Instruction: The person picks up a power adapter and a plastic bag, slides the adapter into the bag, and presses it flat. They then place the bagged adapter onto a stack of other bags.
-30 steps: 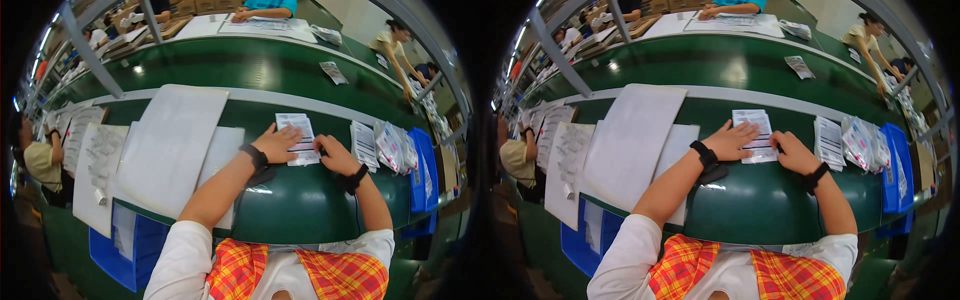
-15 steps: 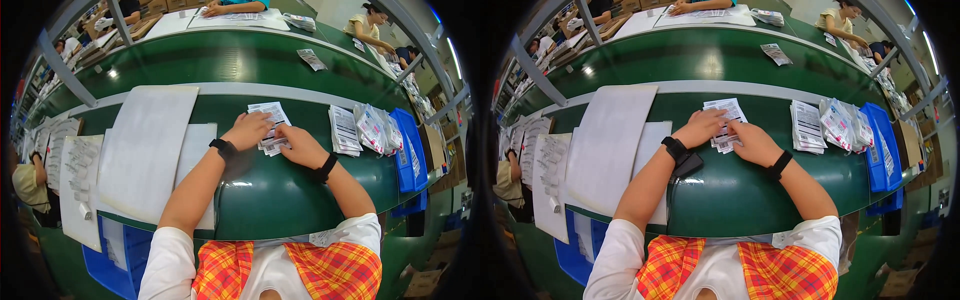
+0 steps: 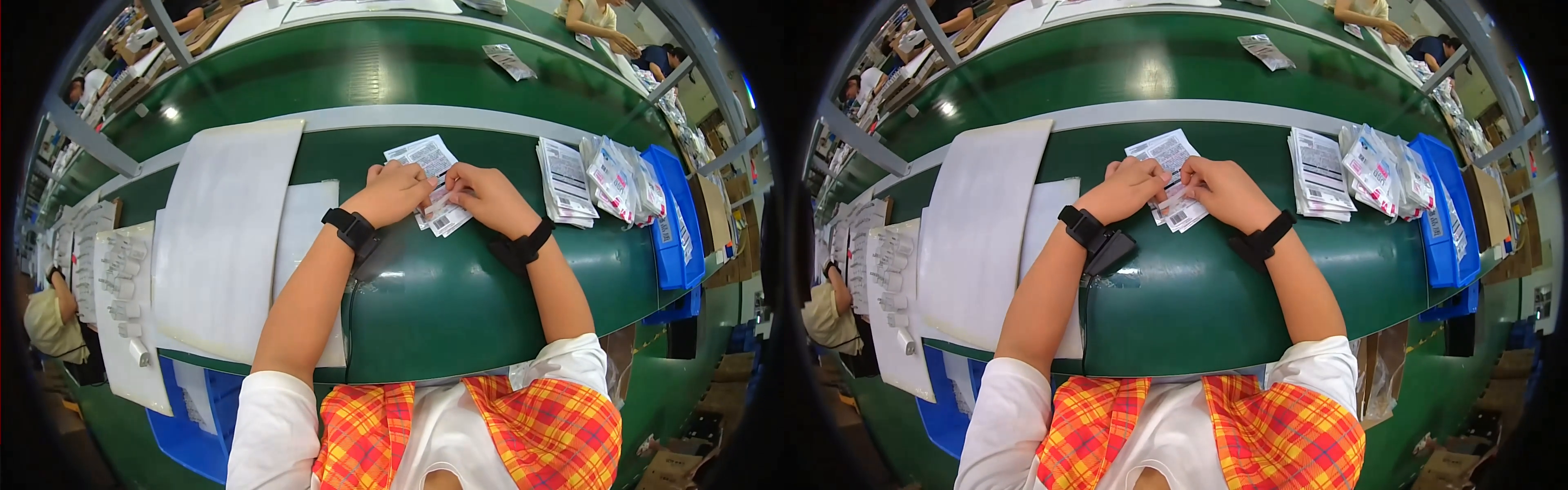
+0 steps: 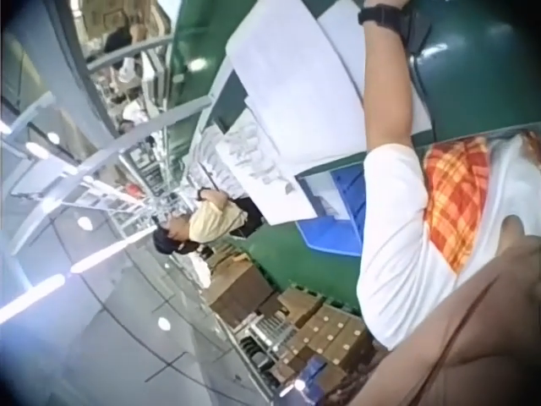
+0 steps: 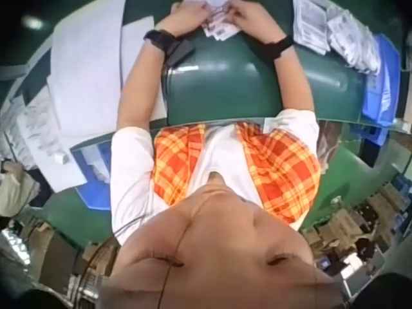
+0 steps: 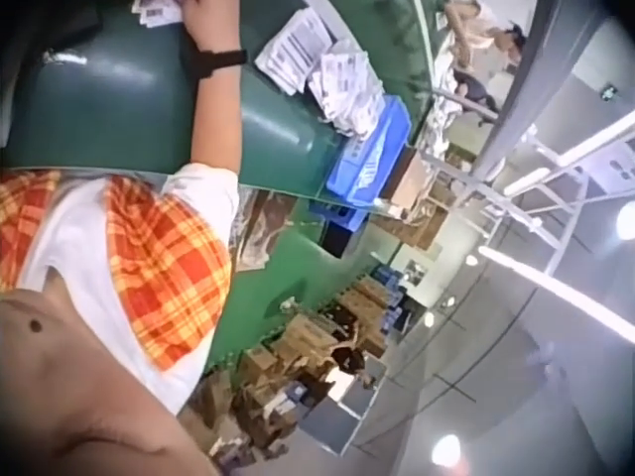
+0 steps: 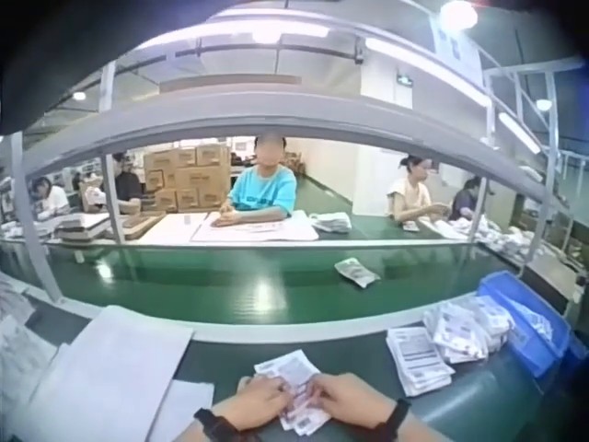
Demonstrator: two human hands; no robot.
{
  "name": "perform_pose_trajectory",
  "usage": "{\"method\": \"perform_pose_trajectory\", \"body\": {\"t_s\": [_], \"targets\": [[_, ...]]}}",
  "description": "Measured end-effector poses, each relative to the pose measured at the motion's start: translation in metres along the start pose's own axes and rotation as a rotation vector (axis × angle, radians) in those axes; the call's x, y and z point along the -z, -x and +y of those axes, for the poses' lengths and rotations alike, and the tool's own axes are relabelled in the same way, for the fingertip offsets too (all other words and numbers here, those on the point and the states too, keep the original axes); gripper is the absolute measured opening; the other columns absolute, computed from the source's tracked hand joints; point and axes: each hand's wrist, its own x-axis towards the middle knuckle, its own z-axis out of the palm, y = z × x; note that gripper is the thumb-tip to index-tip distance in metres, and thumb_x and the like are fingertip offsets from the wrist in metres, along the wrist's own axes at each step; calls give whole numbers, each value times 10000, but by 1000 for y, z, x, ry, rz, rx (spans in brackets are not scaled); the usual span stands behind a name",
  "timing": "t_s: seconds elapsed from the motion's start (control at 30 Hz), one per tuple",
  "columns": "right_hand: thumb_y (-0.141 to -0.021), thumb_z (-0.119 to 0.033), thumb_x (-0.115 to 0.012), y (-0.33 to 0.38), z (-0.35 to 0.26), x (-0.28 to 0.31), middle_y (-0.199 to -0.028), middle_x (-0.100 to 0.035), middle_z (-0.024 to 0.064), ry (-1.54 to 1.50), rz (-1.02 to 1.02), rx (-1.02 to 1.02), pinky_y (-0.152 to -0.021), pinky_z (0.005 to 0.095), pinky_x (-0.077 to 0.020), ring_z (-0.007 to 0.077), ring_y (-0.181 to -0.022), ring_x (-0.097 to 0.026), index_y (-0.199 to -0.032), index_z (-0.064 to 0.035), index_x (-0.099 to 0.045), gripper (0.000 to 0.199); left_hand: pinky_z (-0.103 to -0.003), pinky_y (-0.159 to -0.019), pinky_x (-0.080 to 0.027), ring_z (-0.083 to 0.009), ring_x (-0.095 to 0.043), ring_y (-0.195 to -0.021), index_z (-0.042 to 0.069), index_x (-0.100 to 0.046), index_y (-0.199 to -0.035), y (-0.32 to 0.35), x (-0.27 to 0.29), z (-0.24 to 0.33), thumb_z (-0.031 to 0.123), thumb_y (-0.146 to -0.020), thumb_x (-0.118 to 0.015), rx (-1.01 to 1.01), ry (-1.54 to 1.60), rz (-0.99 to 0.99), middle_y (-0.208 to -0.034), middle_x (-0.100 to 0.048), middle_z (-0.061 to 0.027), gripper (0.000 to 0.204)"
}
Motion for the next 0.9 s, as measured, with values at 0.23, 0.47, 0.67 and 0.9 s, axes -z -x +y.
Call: {"method": "perform_pose_trajectory", "body": {"t_s": [0.23, 0.47, 0.67, 0.9], "targets": [[-826, -15, -641, 2, -5, -7, -720, -629, 96, 12, -21, 19, -660, 297, -476, 197, -668, -610, -905, -2, -551, 121, -377, -936, -266, -196, -509, -975, 95, -620, -937, 3, -5, -8, 387, -985, -392, -101, -252, 67, -852, -679, 6, 373], [-828, -18, -641, 7, -3, -9, -719, -619, 87, -24, -19, 21, -657, 296, -476, 184, -666, -599, -900, -1, -553, 115, -374, -938, -262, -190, -484, -1006, 93, -618, -915, 6, 4, -2, 413, -1003, -337, -32, -74, -63, -773, -643, -29, 436], [-829, -10, -635, 6, 4, -5, -723, -611, 79, -35, -29, 30, -653, 291, -473, 162, -671, -587, -956, 1, -587, 137, -393, -968, -255, -209, -505, -990, 137, -647, -849, 7, -3, 1, 394, -1010, -330, -46, -90, -45, -867, -669, -6, 439], [-830, -56, -638, 4, 12, -1, -779, -641, 92, 59, -56, 172, -652, 322, -475, 206, -664, -583, -917, -6, -663, 104, -434, -939, -318, -238, -524, -1021, 156, -667, -886, -1, -5, -9, 298, -958, -449, -148, -399, -23, -942, -648, -4, 270]]}}
